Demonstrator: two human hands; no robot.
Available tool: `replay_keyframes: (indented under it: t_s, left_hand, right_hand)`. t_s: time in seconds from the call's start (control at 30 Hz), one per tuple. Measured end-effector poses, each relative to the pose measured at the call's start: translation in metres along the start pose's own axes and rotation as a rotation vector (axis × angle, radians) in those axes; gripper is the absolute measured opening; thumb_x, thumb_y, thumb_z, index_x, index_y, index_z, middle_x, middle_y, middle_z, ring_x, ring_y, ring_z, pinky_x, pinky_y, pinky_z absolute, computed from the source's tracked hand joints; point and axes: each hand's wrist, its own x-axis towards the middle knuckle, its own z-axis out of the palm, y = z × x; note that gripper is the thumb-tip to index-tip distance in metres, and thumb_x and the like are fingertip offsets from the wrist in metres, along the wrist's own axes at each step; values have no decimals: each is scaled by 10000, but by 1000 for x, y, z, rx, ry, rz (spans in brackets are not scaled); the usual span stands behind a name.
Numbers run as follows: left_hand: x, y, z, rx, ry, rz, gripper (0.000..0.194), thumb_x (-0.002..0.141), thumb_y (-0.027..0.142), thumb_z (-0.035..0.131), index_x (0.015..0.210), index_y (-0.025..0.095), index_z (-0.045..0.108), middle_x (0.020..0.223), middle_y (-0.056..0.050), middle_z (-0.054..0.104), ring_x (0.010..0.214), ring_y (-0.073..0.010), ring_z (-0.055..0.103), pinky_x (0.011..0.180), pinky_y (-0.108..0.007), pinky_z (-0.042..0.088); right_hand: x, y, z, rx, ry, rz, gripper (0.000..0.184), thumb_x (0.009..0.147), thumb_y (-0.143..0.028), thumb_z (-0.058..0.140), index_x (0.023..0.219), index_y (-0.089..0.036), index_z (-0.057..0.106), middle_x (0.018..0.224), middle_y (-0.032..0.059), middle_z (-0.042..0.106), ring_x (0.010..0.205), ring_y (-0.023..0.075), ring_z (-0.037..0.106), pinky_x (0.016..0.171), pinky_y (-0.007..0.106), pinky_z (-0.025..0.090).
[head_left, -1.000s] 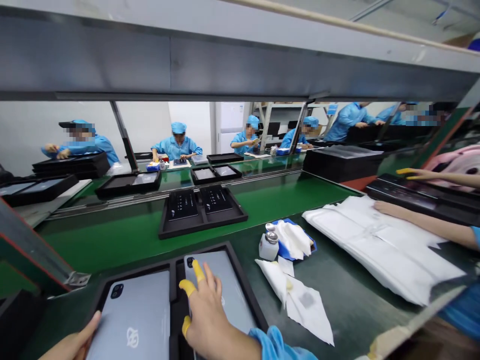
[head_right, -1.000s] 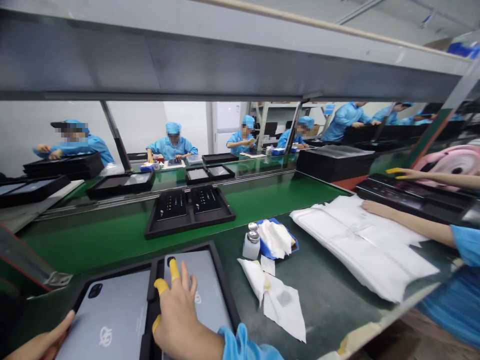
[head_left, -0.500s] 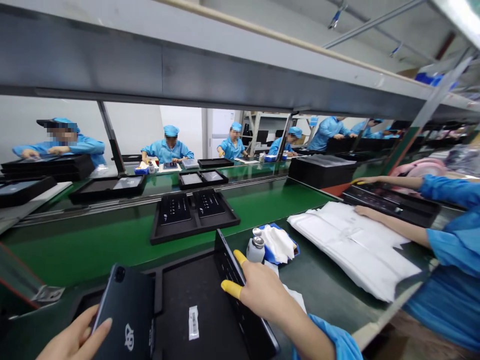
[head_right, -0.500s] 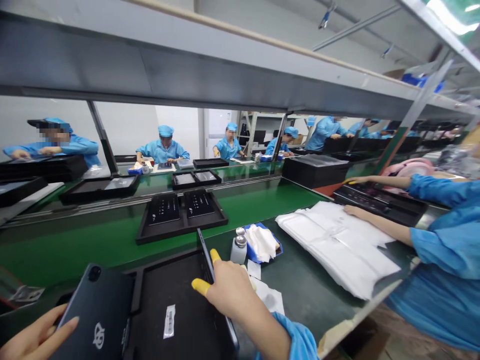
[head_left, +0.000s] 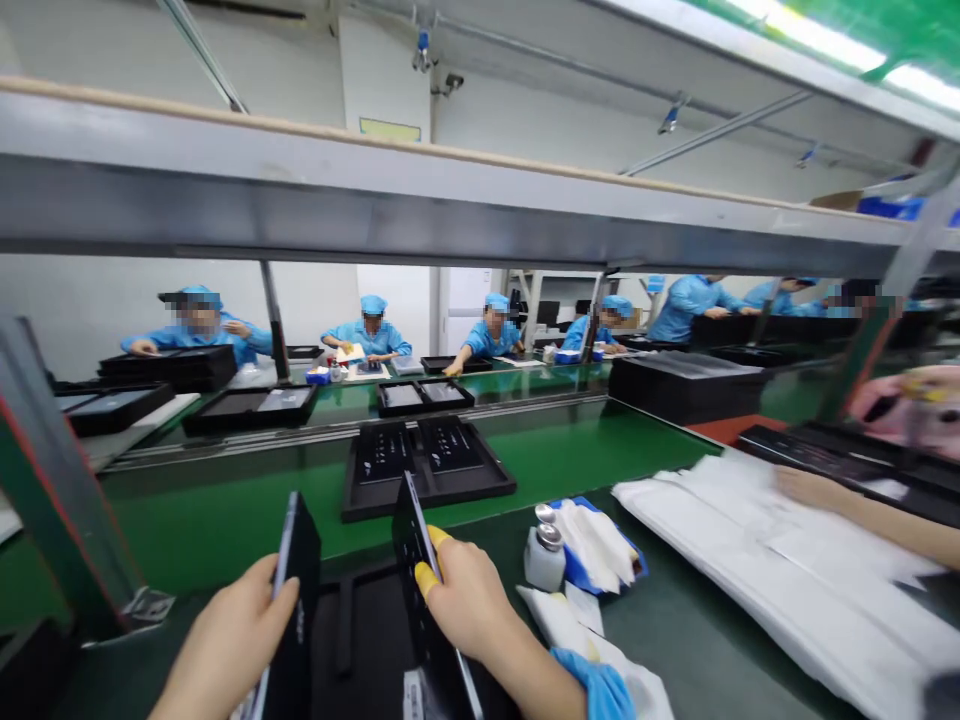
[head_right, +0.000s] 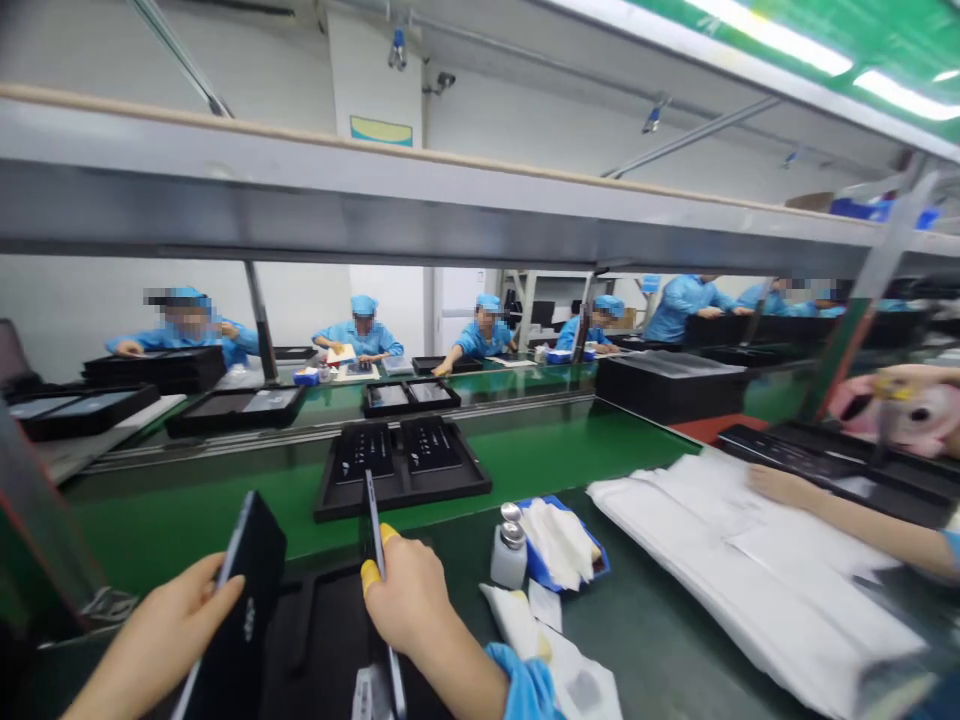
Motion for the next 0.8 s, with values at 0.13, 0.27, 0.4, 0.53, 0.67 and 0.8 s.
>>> replay_keyframes:
  t_s: [0.13,0.27,0.4,0.53,0.67,0.8]
  left_hand:
    - [4,20,10,-24,1,-6,531,906,467,263,1299,171,464,812,-57,599,838,-246,569,750,-344,375]
    - [13,29,5,-37,16,46,359,962,403,344,1066,165,592,766,-35,564,755,-200,523,728,-330,367]
    - [25,36,-1,-33,7,24,308,968,390,420,926,145,603,764,-30,557,723,-178,506,717,-329,384]
    - [34,33,2,-54,-55,-4,275,946,383,494,873,137,592,761,-23,560,715,-166,520,715,-321,414]
    - [41,25,2,-52,-137,-11,260,949,316,478,780,133,551,727,-18,554,686,-158,524,714,-313,430]
    - [31,25,-12,-7,-104,14,244,944,303,402,849,140,556,855,-58,608,786,-183,560,779,-339,429]
  right_hand:
    - [13,-5,15,-38,-14,9,407,931,-288,506,1315,-182,592,1048,114,741,996,310,682,805,357,453]
    - [27,-5,14,-91,-21,55,545,966,-479,471,1372,-127,557,1095,174,722,1032,360,665,838,418,464]
    - [37,-3,13,-54,-86,62,518,916,-471,539,1299,-127,602,1132,176,707,1052,356,653,827,399,464]
    - [42,3,18,23,-115,56,399,891,-375,560,1215,-155,635,1096,145,715,988,306,667,777,339,449]
    - [47,9,17,105,-177,41,139,836,-259,566,790,-179,670,824,80,717,764,233,660,600,270,375]
    - [40,8,9,103,-105,64,146,847,-221,548,739,-178,637,800,64,701,767,205,642,600,257,350]
